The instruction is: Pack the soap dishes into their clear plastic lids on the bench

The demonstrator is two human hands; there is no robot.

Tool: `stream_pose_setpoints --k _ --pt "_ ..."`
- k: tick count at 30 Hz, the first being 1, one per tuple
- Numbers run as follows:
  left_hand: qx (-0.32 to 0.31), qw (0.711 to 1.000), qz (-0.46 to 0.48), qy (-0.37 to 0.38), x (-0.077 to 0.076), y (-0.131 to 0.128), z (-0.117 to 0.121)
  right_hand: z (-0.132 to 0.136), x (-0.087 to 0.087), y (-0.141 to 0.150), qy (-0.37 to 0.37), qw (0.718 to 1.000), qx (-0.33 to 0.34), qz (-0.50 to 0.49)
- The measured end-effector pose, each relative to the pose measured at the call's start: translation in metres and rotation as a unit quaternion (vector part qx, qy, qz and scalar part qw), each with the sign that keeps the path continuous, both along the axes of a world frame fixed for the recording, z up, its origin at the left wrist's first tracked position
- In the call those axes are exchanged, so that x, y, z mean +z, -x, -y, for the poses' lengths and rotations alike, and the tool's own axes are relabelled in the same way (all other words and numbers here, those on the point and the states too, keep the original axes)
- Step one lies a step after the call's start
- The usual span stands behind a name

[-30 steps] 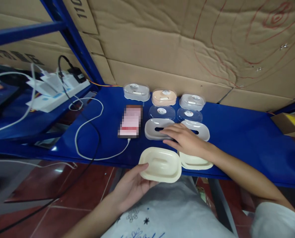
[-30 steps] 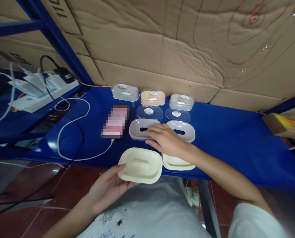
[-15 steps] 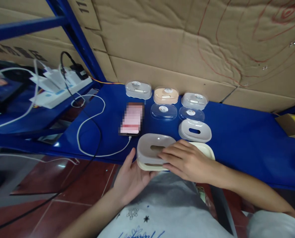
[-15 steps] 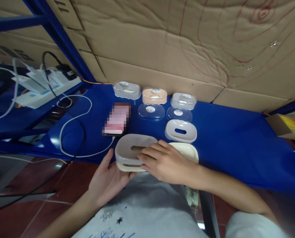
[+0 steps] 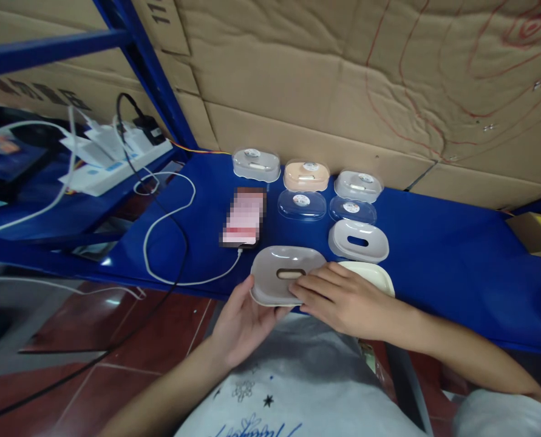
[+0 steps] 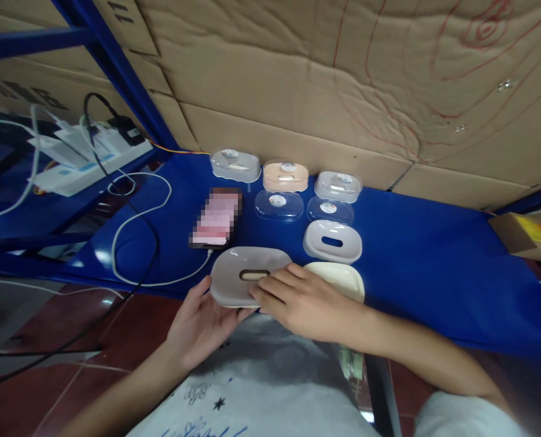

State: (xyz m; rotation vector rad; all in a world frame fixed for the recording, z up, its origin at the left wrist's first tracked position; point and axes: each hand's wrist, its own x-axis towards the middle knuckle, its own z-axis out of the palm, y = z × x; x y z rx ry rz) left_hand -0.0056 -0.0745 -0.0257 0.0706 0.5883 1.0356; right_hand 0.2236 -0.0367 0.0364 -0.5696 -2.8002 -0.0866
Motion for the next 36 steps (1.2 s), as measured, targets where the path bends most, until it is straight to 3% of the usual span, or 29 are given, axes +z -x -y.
stream_pose_setpoints --k 9,17,23,26,29,33,36 --pt "-0.005 1.0 0.024 -0.013 -0.005 0.002 -0.007 -0.007 -0.013 0.0 0.04 0.999 0.014 -0.002" --pt "0.013 0.999 0.016 0.03 0.01 -0.006 -0.019 -0.007 -0.021 0.0 0.048 0.999 -0.014 -0.008" --pt "-0.003 1.0 0.01 0.008 0.01 -0.004 -0.02 -0.014 -0.001 -0.007 0.124 0.991 0.01 -0.047" --pt "-0.029 0.999 0.009 -0.021 0.005 -0.002 -0.016 -0.039 0.014 -0.01 0.124 0.989 -0.018 -0.075" --pt "-0.041 0.998 0.014 -0.049 0.0 -0.001 -0.014 -0.088 0.017 -0.008 0.081 0.991 -0.102 -0.028" --pt "-0.044 0.997 0.031 -0.062 -0.005 0.001 -0.014 -0.161 -0.001 -0.005 0.138 0.967 -0.193 0.095" --pt "-0.052 0.995 0.042 -0.071 -0.007 0.003 -0.015 -0.187 -0.015 -0.008 0.174 0.965 -0.181 0.074"
